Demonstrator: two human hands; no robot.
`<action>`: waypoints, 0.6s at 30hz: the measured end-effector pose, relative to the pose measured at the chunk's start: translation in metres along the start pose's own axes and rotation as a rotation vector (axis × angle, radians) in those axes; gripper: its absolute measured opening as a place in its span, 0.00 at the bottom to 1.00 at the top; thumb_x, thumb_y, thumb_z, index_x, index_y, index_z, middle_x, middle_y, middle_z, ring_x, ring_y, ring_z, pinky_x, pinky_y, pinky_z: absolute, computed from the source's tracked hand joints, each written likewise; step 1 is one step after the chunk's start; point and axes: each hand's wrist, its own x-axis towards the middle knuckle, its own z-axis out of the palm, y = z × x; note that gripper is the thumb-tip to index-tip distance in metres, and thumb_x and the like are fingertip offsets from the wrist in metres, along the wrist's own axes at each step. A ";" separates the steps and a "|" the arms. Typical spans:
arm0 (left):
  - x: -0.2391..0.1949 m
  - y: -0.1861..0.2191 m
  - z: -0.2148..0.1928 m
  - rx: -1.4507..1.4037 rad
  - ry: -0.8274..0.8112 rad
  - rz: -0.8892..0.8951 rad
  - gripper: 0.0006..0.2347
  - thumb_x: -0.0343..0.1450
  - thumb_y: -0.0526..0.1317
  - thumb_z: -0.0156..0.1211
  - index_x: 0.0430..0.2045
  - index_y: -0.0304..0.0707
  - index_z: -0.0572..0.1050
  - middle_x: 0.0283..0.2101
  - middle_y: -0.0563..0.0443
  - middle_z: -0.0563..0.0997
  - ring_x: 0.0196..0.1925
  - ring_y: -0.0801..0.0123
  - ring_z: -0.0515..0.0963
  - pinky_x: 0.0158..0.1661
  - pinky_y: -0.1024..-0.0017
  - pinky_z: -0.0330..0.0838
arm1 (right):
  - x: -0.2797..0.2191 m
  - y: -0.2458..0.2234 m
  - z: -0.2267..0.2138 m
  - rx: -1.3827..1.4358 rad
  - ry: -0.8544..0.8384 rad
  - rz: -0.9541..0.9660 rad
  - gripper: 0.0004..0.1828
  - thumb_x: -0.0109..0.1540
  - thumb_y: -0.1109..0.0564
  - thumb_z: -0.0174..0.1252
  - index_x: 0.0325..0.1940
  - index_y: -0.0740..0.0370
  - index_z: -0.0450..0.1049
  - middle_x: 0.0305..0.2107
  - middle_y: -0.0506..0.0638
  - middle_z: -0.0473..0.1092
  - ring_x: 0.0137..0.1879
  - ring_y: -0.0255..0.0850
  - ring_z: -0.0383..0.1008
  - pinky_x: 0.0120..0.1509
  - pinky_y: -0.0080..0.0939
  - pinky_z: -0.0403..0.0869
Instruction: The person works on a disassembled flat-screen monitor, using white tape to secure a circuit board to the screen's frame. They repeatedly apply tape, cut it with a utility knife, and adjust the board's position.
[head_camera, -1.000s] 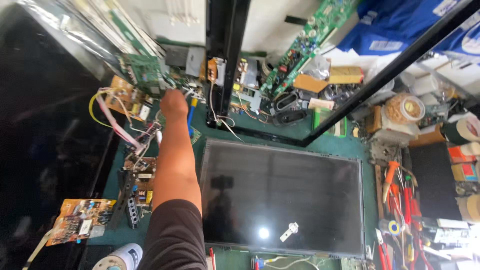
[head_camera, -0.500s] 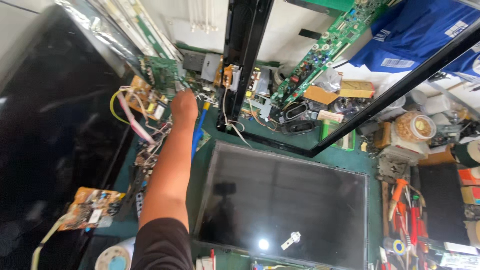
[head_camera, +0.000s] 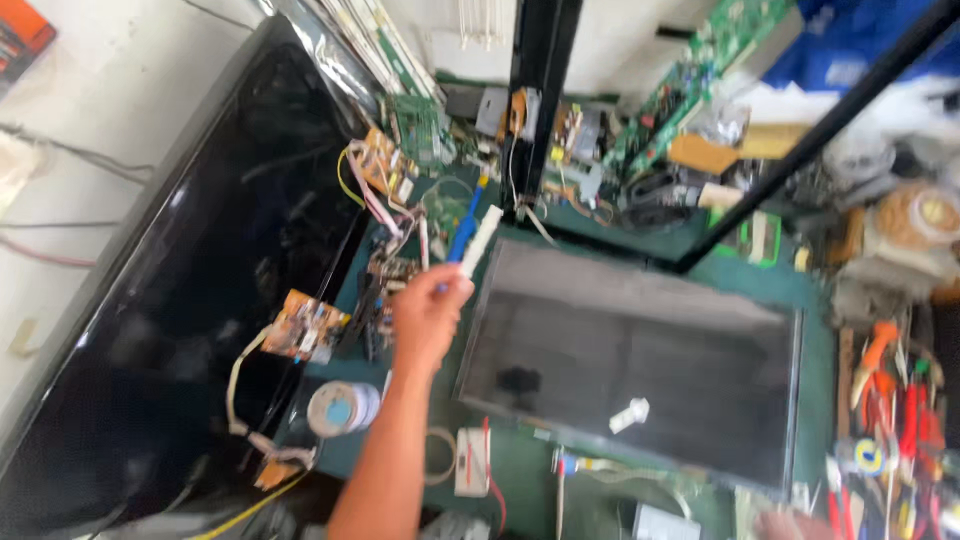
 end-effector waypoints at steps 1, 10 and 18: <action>-0.031 0.019 0.002 -0.350 -0.128 -0.374 0.12 0.70 0.35 0.69 0.47 0.35 0.85 0.21 0.54 0.77 0.16 0.77 0.66 0.18 0.77 0.61 | -0.020 -0.016 -0.001 0.004 0.002 0.015 0.17 0.64 0.59 0.69 0.37 0.74 0.69 0.32 0.55 0.70 0.42 0.46 0.73 0.48 0.46 0.68; -0.234 0.017 0.054 -0.950 -0.383 -0.812 0.11 0.77 0.31 0.63 0.53 0.26 0.80 0.39 0.43 0.83 0.22 0.75 0.71 0.16 0.86 0.58 | -0.049 -0.122 0.036 0.672 -0.481 -0.484 0.17 0.55 0.69 0.77 0.44 0.70 0.77 0.36 0.63 0.83 0.42 0.40 0.85 0.50 0.36 0.80; -0.312 0.066 0.101 -0.741 -0.284 -0.674 0.09 0.74 0.31 0.67 0.47 0.29 0.85 0.35 0.38 0.86 0.17 0.74 0.69 0.13 0.81 0.60 | -0.052 -0.109 -0.002 0.756 -0.583 -0.514 0.19 0.54 0.70 0.77 0.43 0.68 0.75 0.36 0.60 0.84 0.38 0.35 0.83 0.43 0.29 0.77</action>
